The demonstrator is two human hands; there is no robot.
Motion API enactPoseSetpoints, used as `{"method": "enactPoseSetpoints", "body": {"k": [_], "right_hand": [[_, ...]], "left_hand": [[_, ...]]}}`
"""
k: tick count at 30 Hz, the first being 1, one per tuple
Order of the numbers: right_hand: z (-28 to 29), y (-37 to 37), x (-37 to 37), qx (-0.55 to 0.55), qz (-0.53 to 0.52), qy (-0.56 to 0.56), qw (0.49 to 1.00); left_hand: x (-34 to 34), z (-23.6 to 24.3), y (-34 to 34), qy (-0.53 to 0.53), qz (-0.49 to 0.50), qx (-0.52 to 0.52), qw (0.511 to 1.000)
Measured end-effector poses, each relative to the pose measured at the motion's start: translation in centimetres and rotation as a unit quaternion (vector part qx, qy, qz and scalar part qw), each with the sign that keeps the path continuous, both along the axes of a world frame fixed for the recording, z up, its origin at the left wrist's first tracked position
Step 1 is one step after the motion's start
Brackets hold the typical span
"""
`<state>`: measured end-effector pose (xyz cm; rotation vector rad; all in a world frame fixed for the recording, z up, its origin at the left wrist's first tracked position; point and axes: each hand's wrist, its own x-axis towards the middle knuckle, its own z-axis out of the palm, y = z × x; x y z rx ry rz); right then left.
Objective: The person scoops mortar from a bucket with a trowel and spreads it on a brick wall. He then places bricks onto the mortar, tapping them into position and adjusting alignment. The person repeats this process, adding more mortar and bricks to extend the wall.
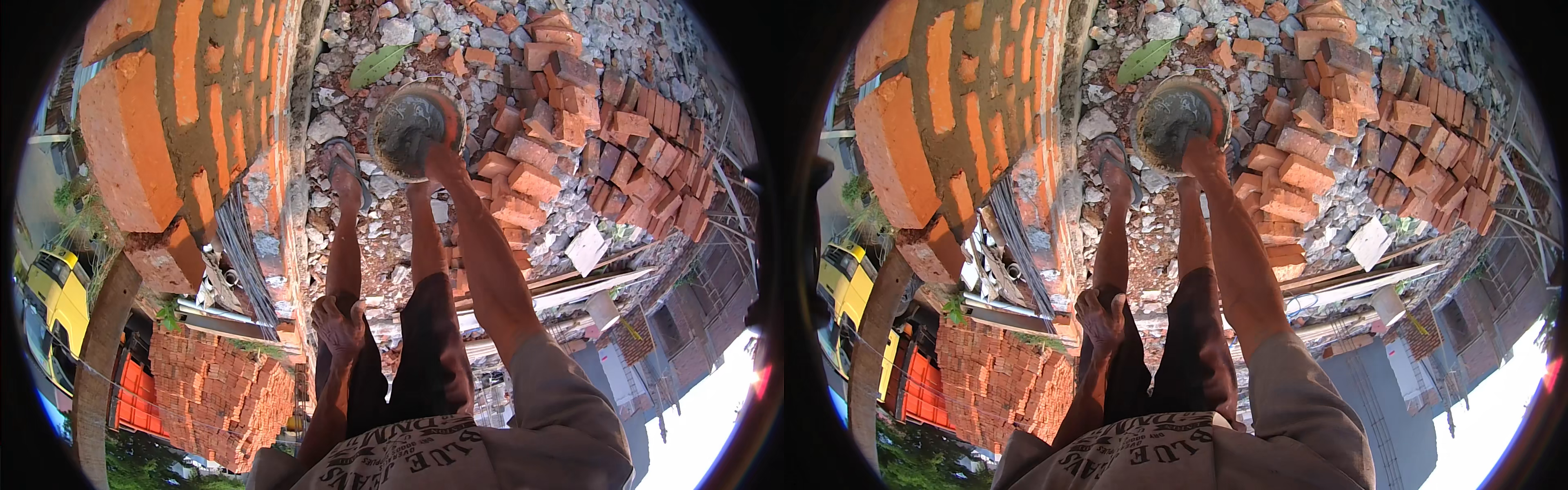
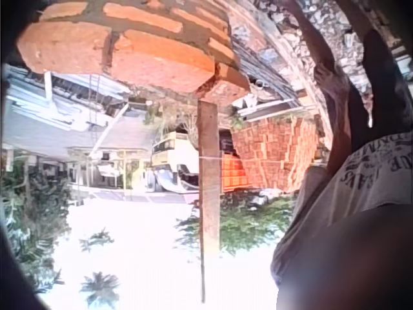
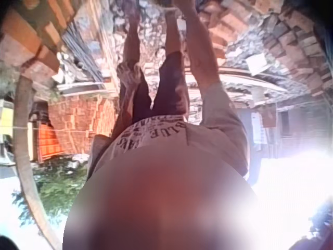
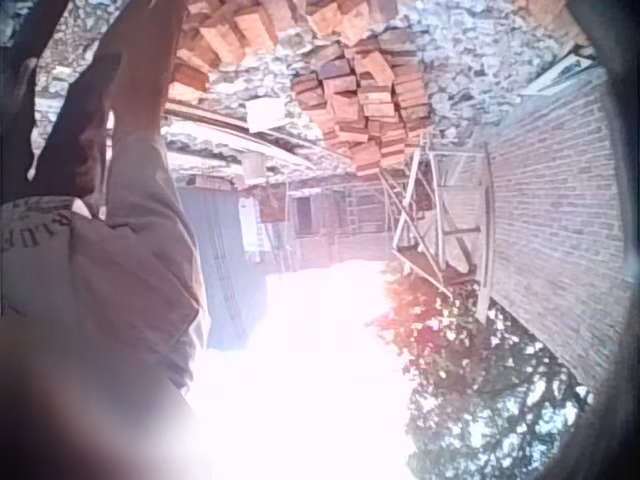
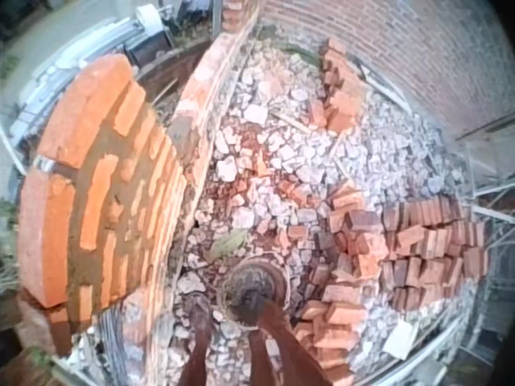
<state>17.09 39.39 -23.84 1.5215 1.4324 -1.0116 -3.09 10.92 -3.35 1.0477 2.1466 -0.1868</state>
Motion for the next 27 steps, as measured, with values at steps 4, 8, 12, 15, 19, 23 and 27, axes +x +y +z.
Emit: {"method": "enactPoseSetpoints", "body": {"k": [4, 8, 12, 15, 19, 23, 27], "right_hand": [[1.0, -2.6, 3.9, 0.172, 0.005, 0.069, 0.983], [-3.3, -1.4, -0.7, 0.177, 0.027, -0.053, 0.982], [-3.0, -2.0, -2.9, 0.161, 0.142, -0.107, 0.971], [-0.2, -3.9, 1.1, 0.161, 0.136, 0.029, 0.977], [-2.0, -4.6, 0.9, 0.226, 0.063, -0.075, 0.969], [-4.4, -5.8, -0.4, 0.208, -0.080, 0.008, 0.975], [-4.3, -7.7, -0.8, 0.182, -0.224, 0.032, 0.957]], "left_hand": [[-1.1, -1.2, 1.1, 0.045, -0.020, -0.043, 0.998], [-1.7, -3.2, 1.6, 0.069, -0.042, 0.011, 0.997], [-1.6, -2.9, 1.5, 0.088, -0.099, -0.063, 0.989], [-1.6, -2.4, 1.7, 0.038, -0.102, -0.036, 0.993], [-1.2, -2.4, 2.3, 0.008, -0.073, -0.059, 0.996], [-0.7, -2.9, 2.7, 0.029, -0.058, -0.041, 0.997], [-0.5, -3.4, 2.8, 0.025, -0.048, -0.042, 0.998]]}}
